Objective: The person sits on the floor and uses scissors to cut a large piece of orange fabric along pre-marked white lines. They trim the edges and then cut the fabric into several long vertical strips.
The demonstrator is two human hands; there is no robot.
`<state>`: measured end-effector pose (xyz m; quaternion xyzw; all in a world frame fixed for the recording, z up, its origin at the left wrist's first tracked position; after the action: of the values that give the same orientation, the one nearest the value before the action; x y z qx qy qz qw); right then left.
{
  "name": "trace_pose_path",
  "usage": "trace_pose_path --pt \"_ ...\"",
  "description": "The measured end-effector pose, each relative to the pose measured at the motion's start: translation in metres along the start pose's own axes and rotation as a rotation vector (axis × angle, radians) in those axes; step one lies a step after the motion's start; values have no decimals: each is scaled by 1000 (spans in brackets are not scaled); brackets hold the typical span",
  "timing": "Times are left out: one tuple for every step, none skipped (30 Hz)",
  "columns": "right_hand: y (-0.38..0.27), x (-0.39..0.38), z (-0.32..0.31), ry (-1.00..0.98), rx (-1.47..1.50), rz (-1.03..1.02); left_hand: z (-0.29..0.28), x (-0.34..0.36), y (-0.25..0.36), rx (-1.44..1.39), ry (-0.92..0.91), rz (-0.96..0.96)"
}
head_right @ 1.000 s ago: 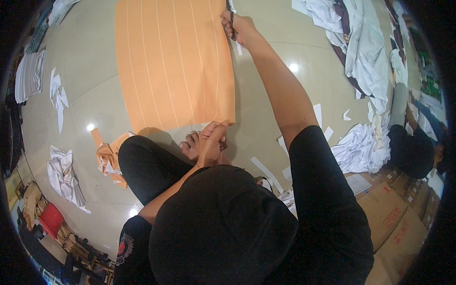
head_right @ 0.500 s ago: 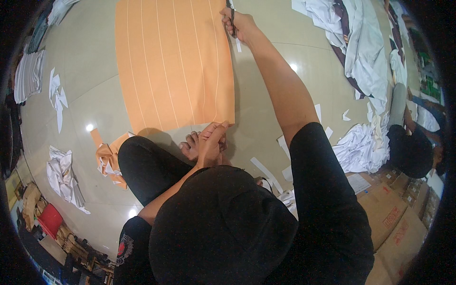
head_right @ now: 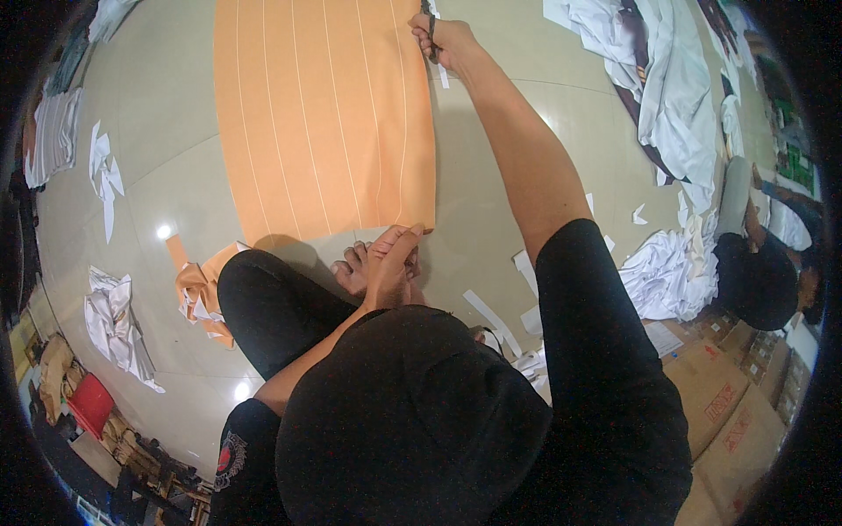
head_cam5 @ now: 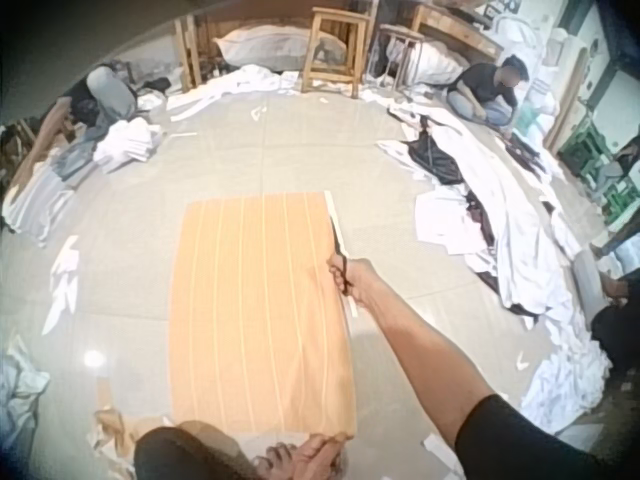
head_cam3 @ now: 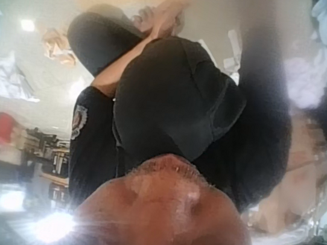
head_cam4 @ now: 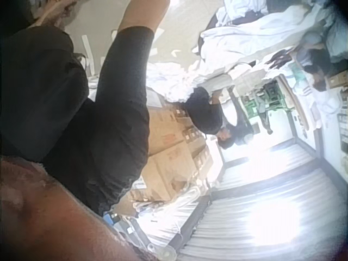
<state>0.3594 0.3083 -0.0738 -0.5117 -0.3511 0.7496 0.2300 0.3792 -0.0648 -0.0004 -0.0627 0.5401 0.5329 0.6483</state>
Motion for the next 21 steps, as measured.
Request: trace_pose_path --pt "-1 -2 1 7 11 -5 0 0 0 -5 -3 -1" --pt "-4 -3 2 14 22 -9 -1 0 0 -8 1 -2" --pt "-6 -4 3 20 34 -13 -1 0 -1 -12 5 -2" --pt "-8 -3 3 21 5 -8 -1 0 -1 -15 8 -3" --pt "-10 -1 3 21 -24 -2 -1 0 -1 -15 8 -7" --pt "-12 1 3 20 -53 5 0 0 -1 -16 9 -11" --pt "-12 5 1 25 -57 9 1 -1 0 -16 8 -14" --pt "-12 10 0 30 -62 14 1 -1 1 -8 6 -12" --pt "-12 14 -2 34 -66 18 2 -1 2 0 4 -10" --pt "-11 16 -1 38 -72 17 2 -2 2 7 6 -6" --pt "-11 18 0 41 -78 15 1 -2 3 7 1 1" --pt "-10 21 1 45 -83 14 1 -3 3 7 -3 8" --pt "-10 22 2 26 -73 16 0 -3 3 6 -8 15" --pt "-10 24 3 6 -62 19 0 -3 3 -2 -7 18" --pt "-11 25 4 -13 -51 21 0 -2 2 -10 -6 21" --pt "-11 30 0 -21 -42 13 1 -2 2 -15 -12 21" --pt "-9 38 -5 -29 -34 5 2 -2 3 -14 -15 13" --pt "-8 44 -10 -38 -26 -3 2 -3 4 -13 -17 5" --pt "-8 45 -9 -45 -19 16 2 -4 4 -15 -11 -1" --pt "-7 45 -8 -51 -13 34 1 -4 4 -16 -8 -1" --pt "-6 45 -7 -57 -7 52 1 -3 3 -18 -5 -1"
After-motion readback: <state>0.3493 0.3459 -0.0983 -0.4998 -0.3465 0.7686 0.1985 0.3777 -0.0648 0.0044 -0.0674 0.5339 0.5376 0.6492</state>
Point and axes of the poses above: each hand's wrist, its own x-axis towards the middle knuckle, its own z-axis out of the palm, y = z × x, the point moved 2 cm from there along x, towards the middle knuckle, and after that the axes turned 6 degrees about x, right-handed, at the moved point
